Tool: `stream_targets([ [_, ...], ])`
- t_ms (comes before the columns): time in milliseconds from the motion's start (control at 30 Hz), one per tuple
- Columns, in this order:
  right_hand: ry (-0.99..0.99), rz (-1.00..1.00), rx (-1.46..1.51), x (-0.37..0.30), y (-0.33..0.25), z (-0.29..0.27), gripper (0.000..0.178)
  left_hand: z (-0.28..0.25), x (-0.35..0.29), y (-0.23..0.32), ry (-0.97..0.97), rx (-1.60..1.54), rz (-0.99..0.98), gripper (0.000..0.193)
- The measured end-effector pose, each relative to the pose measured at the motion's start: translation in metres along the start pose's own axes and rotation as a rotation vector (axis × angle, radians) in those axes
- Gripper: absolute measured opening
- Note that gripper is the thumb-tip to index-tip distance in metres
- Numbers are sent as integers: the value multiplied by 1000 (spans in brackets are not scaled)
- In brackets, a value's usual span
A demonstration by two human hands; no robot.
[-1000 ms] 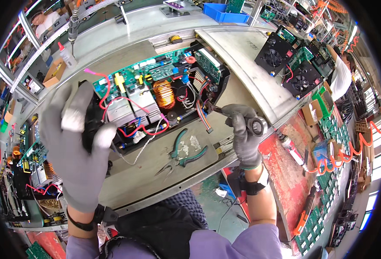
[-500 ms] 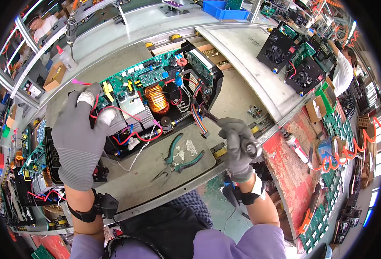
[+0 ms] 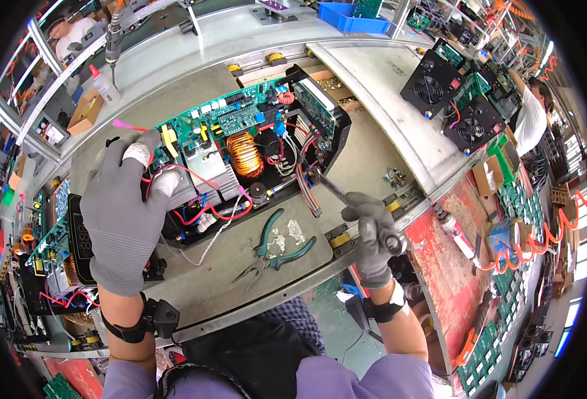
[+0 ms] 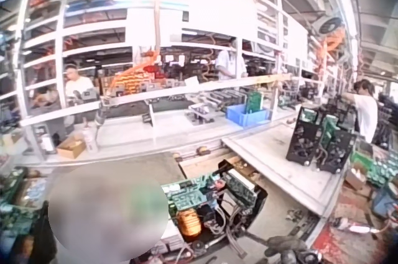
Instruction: Assembling and wiring solar power inverter components on a factory assembly line.
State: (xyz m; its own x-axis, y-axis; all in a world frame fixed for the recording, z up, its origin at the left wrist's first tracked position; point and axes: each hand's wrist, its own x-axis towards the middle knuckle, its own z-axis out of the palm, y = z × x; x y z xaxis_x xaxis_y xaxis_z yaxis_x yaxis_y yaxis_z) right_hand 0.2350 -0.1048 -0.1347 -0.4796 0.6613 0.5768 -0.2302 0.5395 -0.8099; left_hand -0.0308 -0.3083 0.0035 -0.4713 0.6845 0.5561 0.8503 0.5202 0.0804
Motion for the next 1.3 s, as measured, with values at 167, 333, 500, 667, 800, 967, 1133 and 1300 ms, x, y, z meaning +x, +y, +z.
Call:
stream_targets([
  [167, -138, -2, -82, 11, -3, -12, 27, -2, 7, 4, -92, 14, -21, 46],
  [333, -447, -356, -392, 20, -13, -13, 14, 1, 17, 5, 45, 80, 143, 49],
  [500, -214, -97, -132, 21, -22, -1, 9, 5, 16, 1, -37, 92, 157, 52],
  [667, -285, 140, -117, 58, -37, 5, 15, 4, 16, 0, -77, 110, 161, 56],
  [800, -374, 214, -356, 75, -45, 16, 16, 4, 15, 1, -70, 134, 157, 56],
  [967, -171, 341, -189, 56, -42, 21, 20, 8, 16, -5, -65, 219, 146, 56],
  [1133, -178, 104, -161, 37, -25, 9, 18, 15, 31, 8, -141, 209, 68, 54],
  [1300, -329, -107, -452, 23, -18, -6, 25, 61, 46, 60, -105, -43, 119, 37],
])
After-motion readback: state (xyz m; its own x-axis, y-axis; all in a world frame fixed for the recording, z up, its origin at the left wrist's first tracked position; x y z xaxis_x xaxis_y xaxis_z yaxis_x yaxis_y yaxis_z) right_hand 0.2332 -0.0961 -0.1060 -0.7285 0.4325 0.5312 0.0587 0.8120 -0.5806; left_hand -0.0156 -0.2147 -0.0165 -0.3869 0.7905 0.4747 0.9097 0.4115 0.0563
